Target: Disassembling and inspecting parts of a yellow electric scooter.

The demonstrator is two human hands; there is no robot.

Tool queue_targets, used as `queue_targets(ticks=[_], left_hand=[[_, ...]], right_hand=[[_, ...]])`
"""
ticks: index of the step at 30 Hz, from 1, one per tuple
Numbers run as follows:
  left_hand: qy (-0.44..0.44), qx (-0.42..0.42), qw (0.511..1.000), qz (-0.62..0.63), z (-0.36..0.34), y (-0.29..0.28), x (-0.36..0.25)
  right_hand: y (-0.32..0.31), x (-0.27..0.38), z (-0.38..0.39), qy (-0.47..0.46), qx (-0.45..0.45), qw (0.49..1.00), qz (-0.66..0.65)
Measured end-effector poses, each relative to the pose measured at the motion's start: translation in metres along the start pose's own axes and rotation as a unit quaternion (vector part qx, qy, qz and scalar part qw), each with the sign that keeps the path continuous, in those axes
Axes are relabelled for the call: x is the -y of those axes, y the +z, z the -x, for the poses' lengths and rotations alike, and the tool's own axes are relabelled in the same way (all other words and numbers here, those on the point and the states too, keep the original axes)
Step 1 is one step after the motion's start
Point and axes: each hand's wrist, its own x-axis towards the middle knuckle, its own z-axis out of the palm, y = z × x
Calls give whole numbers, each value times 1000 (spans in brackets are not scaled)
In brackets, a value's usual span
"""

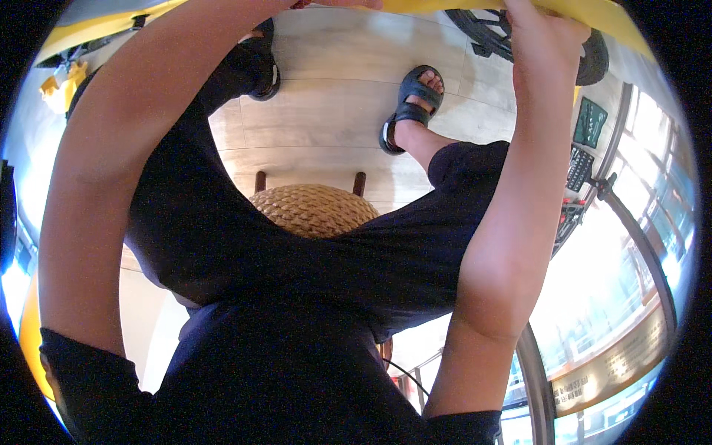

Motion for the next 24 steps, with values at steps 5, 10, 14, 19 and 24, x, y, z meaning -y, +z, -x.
queue_targets(ticks=[5, 10, 14, 19, 24], left_hand=[[14, -27, 1000, -4, -11, -1, -5], [59, -48, 997, -2, -20, 10, 0], [80, -9, 997, -1, -28, 9, 3], [120, -65, 991, -15, -27, 19, 17], [94, -67, 993, 0, -29, 28, 22]], right_hand=[[-51, -13, -10, -77, 187, 975, -92], [-11, -56, -6, 30, -47, 998, 43], [25, -120, 3, -19, -65, 995, -77], [32, -116, 19, -20, -71, 990, -122], [34, -119, 21, -32, -100, 994, 17]])
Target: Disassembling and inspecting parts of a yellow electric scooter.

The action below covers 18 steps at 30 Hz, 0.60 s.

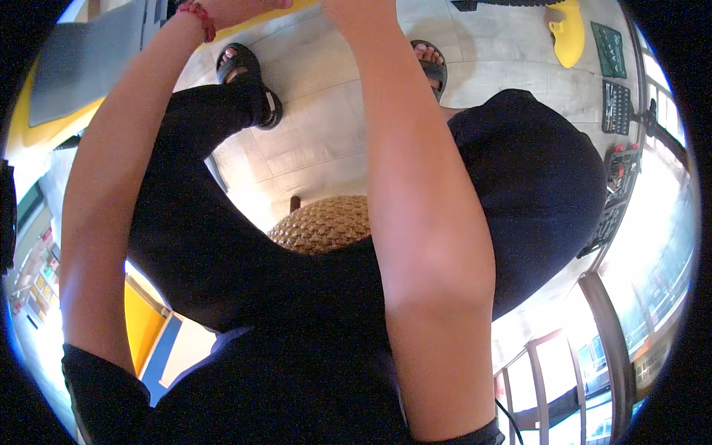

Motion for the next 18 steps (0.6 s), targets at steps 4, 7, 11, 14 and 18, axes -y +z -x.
queue_targets(ticks=[4, 7, 11, 14, 18], left_hand=[[-32, 27, 999, 8, 3, -22, -22], [-33, -16, 999, 8, 17, -15, -32], [-16, -24, 1000, -4, 6, -9, -19], [-16, 41, 999, 13, 3, -20, -16], [64, 141, 987, 40, 1, -51, -12]], right_hand=[[1, 8, -2, 20, 5, 997, -78], [5, 5, 1, 5, -4, 994, -111], [13, 5, -1, -13, -60, 997, 36], [15, 3, 6, 5, -70, 994, 78], [-3, -7, 5, 40, 15, 999, 23]])
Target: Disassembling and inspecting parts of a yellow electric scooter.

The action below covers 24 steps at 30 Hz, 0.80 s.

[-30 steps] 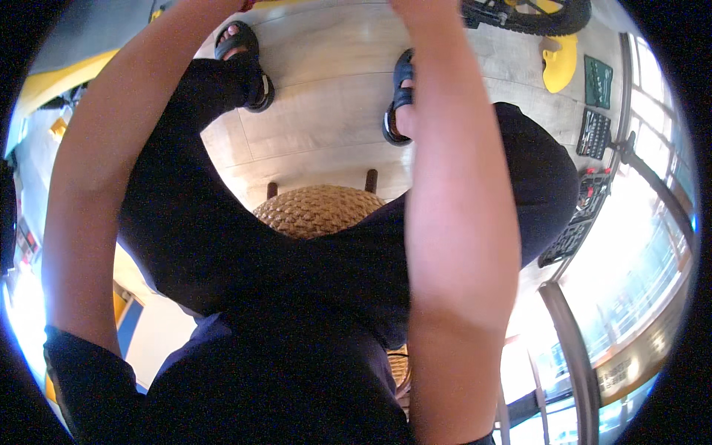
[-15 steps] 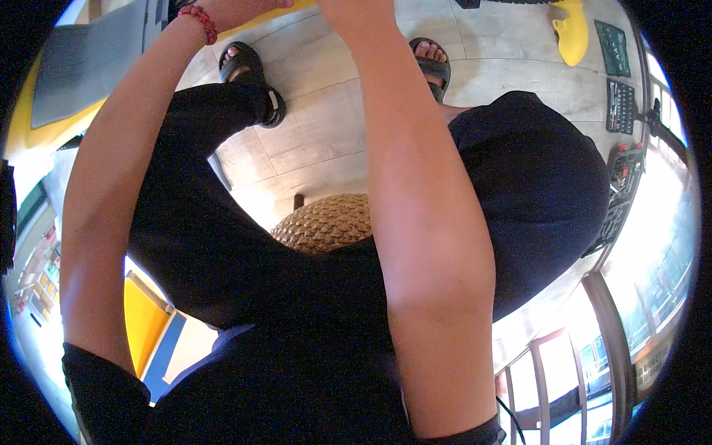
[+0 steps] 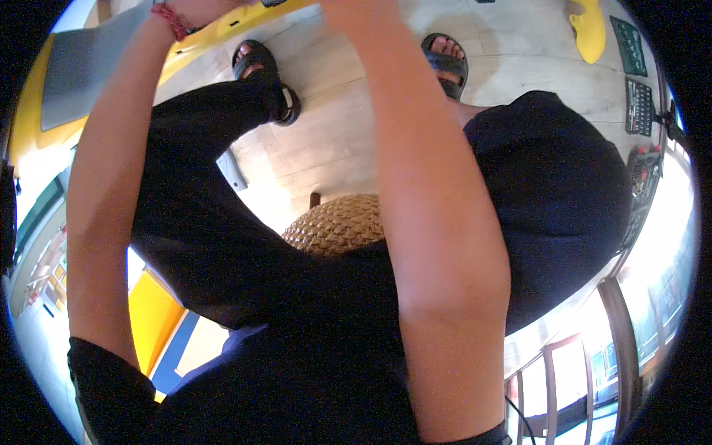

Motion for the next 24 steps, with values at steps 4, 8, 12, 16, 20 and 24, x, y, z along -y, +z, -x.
queue_targets(ticks=[4, 8, 12, 16, 20, 24], left_hand=[[-4, 31, 999, -34, 10, -10, 22], [-59, 62, 996, -23, 9, -8, 23], [0, -10, 999, -46, 10, 2, 19], [-26, -17, 999, -26, 1, 1, 11], [-39, 15, 999, 8, -4, -5, 6], [-53, -19, 995, -82, -6, -5, 22]], right_hand=[[8, 0, -2, 4, 7, 1000, 3], [10, -5, 2, 13, -7, 999, 29], [10, -4, 1, 6, -20, 1000, 20], [9, -2, -1, 16, -18, 1000, 19], [9, -2, -2, -8, -12, 999, -29], [9, 2, -3, 32, -1, 999, -11]])
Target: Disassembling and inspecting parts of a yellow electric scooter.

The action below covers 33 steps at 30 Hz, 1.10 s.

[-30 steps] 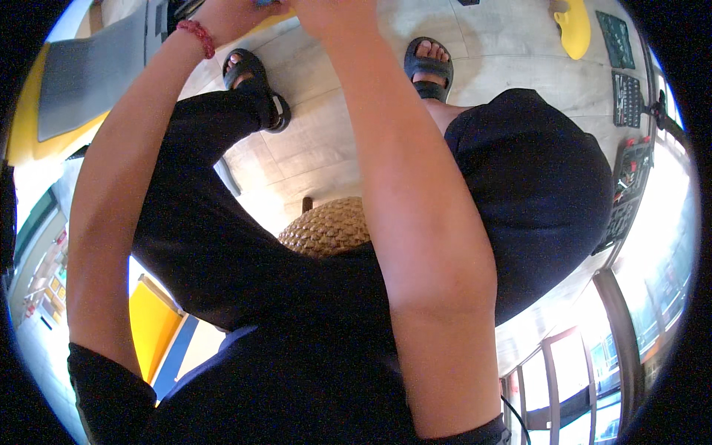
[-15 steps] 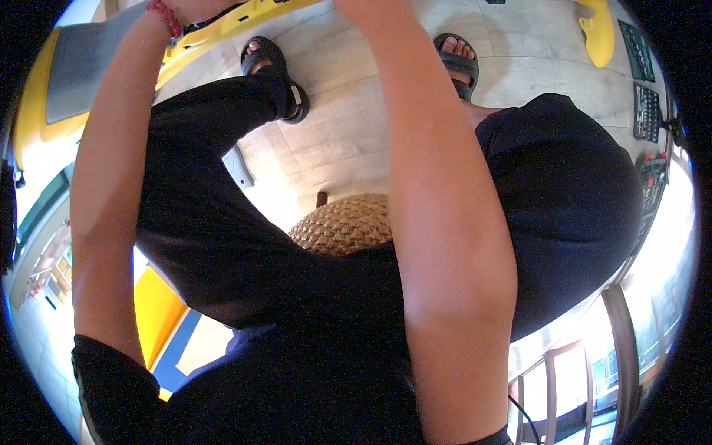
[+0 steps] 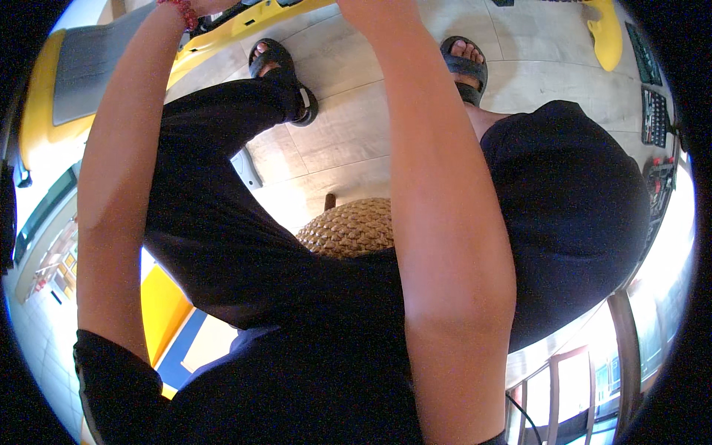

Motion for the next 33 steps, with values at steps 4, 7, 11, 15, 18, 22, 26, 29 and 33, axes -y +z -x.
queue_targets(ticks=[4, 7, 11, 15, 18, 22, 26, 29, 33], left_hand=[[-85, 44, 995, 39, 4, -4, 8], [-113, 14, 993, 21, -3, 7, 22], [-185, 102, 971, 110, -8, 25, 62], [-315, 141, 880, 326, -7, 32, 47], [-101, 134, 986, 7, -14, 53, 70], [108, 112, 908, -388, -14, 89, 106], [109, 167, 913, -355, -23, 76, 82], [25, 151, 942, -297, -16, 70, 89], [-147, 34, 987, -47, -24, 84, 66]], right_hand=[[-1, 5, 1, 17, -12, 1000, 10], [-1, 1, 1, -20, -29, 999, 18], [2, -1, 0, -32, 12, 999, -34], [-1, 2, 2, 23, -10, 1000, 10], [-5, 5, 3, 14, 3, 1000, 6], [5, 9, 3, 24, 5, 999, 25], [-2, 4, 1, 13, 12, 1000, -22], [7, 3, 1, 4, 14, 999, -44], [1, -6, 5, -43, 1, 999, -20]])
